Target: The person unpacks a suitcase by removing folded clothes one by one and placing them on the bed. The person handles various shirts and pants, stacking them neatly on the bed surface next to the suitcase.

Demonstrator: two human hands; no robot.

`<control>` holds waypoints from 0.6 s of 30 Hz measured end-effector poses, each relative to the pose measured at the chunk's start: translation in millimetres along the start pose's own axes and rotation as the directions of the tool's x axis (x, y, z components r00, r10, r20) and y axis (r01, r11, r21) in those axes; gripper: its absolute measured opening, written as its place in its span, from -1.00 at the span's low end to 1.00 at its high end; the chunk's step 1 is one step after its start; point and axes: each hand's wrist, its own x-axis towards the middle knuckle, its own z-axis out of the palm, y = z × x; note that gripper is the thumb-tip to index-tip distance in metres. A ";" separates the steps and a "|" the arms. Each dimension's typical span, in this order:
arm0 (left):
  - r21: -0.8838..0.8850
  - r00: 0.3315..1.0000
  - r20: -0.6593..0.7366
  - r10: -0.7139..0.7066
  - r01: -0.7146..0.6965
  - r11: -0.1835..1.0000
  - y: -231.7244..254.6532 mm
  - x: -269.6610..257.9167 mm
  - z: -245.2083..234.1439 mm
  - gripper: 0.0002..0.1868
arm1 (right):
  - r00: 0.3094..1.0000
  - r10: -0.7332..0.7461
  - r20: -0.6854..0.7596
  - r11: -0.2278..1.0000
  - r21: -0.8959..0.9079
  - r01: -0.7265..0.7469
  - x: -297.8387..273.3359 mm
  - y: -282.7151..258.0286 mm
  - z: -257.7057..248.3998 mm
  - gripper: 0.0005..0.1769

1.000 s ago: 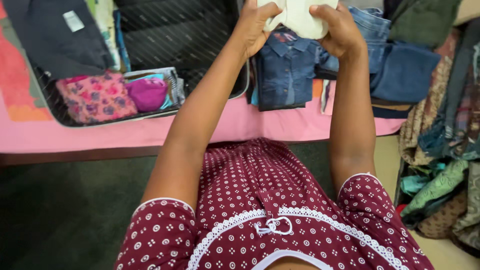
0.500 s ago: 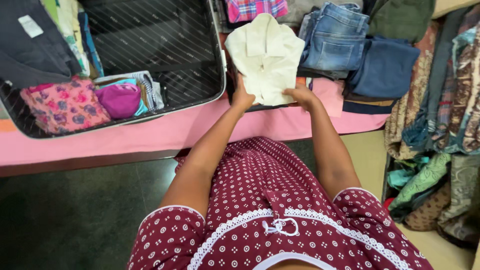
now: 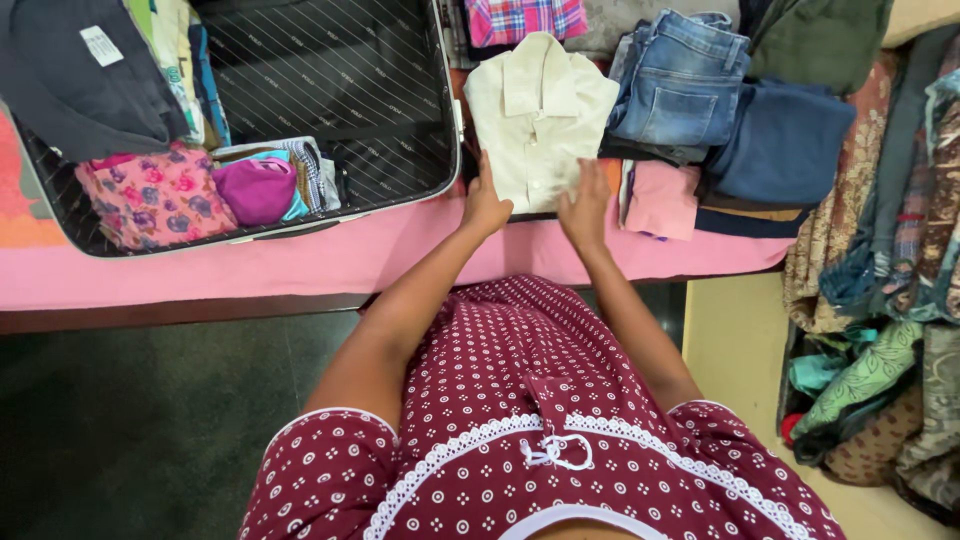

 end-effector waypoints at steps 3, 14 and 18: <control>0.005 0.980 -0.050 0.193 -0.193 0.981 -7.1 -5.8 -6.3 0.26 | 0.991 0.065 0.119 0.998 -0.029 -0.062 -2.7 -13.6 16.3 -0.22; -0.244 0.996 0.035 0.084 -0.073 0.967 4.1 -68.2 -111.1 -0.21 | 0.996 -0.085 0.022 0.961 0.266 0.076 32.8 -118.1 7.8 -0.47; -0.391 0.998 -0.012 0.060 -0.060 0.918 -12.0 -78.2 -159.7 -0.42 | 0.995 -0.077 0.065 0.911 0.411 0.044 45.2 -202.8 0.6 -0.53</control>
